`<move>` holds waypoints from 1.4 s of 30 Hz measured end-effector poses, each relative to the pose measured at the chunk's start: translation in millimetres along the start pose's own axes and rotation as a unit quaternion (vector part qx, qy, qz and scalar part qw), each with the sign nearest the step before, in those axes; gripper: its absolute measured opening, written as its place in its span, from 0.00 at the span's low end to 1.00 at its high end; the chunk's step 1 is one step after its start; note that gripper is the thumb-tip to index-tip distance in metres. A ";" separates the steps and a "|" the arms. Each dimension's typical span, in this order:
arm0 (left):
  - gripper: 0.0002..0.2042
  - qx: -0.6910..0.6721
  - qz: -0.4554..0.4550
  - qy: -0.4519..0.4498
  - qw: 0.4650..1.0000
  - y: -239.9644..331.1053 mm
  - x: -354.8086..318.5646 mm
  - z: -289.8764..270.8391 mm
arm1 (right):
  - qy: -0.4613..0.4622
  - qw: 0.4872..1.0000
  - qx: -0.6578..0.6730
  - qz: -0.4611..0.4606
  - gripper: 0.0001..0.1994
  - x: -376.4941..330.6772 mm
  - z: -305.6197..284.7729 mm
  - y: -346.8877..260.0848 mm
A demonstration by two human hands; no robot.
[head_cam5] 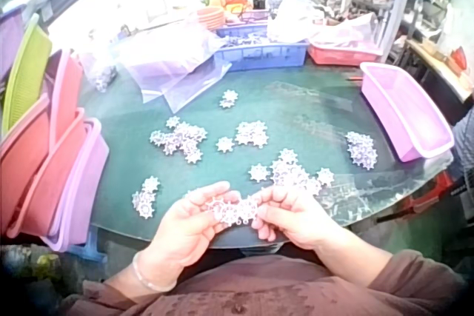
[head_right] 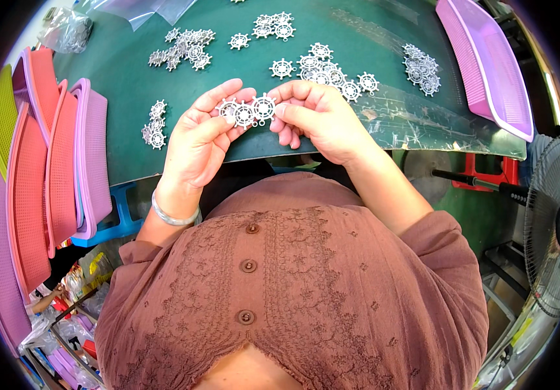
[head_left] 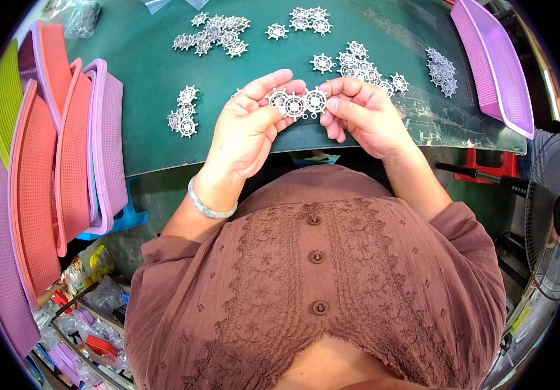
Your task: The person picks up small silver ship-wheel-shaped metal pieces from a green table and links them together by hand. They repeatedly pick up two pieces, interlock them, and place the connected pair back on the table, continuing this process throughout the clip.
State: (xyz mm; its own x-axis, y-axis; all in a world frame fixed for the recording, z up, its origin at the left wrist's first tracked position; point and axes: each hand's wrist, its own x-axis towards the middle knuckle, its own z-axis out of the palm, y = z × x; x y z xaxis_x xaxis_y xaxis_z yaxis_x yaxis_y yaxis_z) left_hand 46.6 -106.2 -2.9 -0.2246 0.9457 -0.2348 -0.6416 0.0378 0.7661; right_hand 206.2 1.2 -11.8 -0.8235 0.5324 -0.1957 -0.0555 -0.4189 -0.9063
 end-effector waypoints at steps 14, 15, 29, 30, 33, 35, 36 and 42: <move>0.21 -0.051 -0.008 -0.034 0.998 -10.2 3.4 0.2 | 0.054 0.994 -0.092 -0.003 0.09 4.1 18.8 0.3; 0.21 -0.062 -0.008 -0.048 0.997 -10.1 3.9 -1.3 | 0.056 0.995 -0.083 -0.004 0.08 4.3 17.9 0.9; 0.23 -0.118 -0.040 -0.075 0.989 -3.0 2.8 -2.6 | 0.052 0.999 -0.010 -0.008 0.07 1.5 10.3 2.7; 0.23 -0.119 -0.039 -0.075 0.989 -2.8 2.6 -2.7 | 0.051 0.999 -0.007 -0.009 0.07 1.4 9.9 2.9; 0.23 -0.120 -0.038 -0.077 0.989 -2.8 2.4 -3.6 | 0.050 0.999 -0.005 -0.009 0.07 1.1 10.0 2.3; 0.23 -0.113 -0.042 -0.081 0.989 -1.9 2.2 -3.8 | 0.050 0.999 -0.004 -0.008 0.07 1.0 9.8 2.1; 0.23 -0.110 -0.044 -0.083 0.989 -1.6 2.2 -3.7 | 0.051 0.999 -0.003 -0.007 0.07 1.0 9.3 2.3; 0.21 -0.103 -0.034 -0.080 0.991 -5.8 0.2 -6.3 | 0.047 0.998 -0.031 -0.015 0.06 2.1 14.3 2.3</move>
State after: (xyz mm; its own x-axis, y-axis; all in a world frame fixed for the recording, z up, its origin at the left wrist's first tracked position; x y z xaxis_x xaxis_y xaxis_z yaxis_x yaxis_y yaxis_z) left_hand 45.6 -108.4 -11.2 -0.0670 0.9828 -0.1722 -0.7908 0.0529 0.6097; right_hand 196.3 -9.2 -8.9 -0.7654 0.6119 -0.1995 -0.0426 -0.3575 -0.9329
